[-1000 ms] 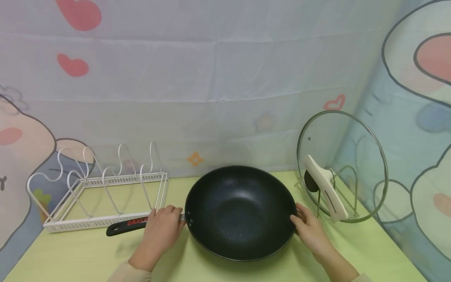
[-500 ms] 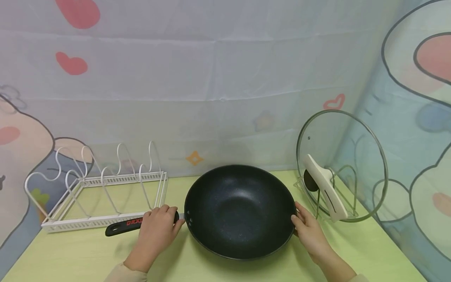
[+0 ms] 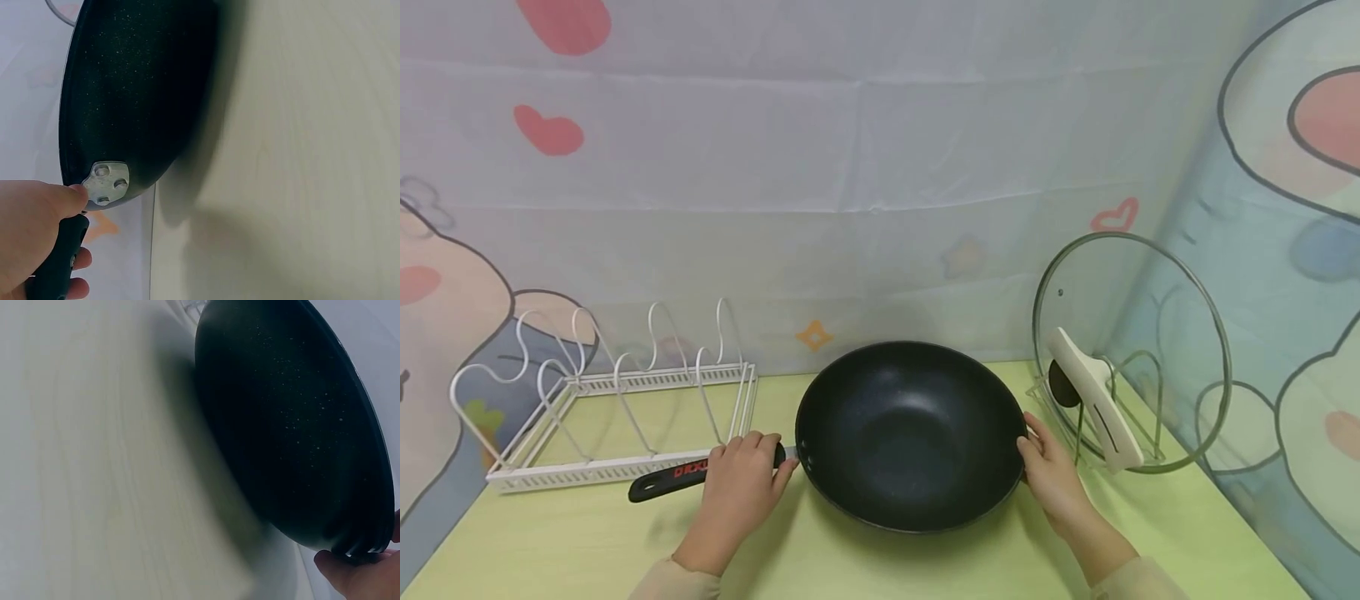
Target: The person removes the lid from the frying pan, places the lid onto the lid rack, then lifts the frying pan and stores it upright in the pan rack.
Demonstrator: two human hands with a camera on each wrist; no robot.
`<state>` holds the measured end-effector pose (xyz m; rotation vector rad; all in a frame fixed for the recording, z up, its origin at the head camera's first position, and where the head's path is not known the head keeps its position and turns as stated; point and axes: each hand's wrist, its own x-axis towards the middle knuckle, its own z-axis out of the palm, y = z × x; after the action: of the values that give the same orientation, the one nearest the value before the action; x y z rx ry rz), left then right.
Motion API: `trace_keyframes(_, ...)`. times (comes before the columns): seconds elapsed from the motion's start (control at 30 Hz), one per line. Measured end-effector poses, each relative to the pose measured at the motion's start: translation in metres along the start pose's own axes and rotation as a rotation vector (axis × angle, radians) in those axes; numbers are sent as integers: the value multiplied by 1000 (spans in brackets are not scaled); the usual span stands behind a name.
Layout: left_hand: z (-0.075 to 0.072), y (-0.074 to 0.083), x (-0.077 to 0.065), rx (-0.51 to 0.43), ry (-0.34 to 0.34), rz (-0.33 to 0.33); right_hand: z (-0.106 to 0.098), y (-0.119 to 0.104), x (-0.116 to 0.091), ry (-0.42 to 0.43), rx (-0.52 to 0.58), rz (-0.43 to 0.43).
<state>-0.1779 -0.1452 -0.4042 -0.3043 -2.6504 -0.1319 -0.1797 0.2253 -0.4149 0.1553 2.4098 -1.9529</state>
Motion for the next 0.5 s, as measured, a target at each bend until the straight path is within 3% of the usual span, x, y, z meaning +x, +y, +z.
trace_keyframes(0.23,2,1,1,-11,4,-20,2,1,13,32,54,0)
trace_keyframes(0.5,5,1,0,-10,27,-28,4,1,26,67,31,-6)
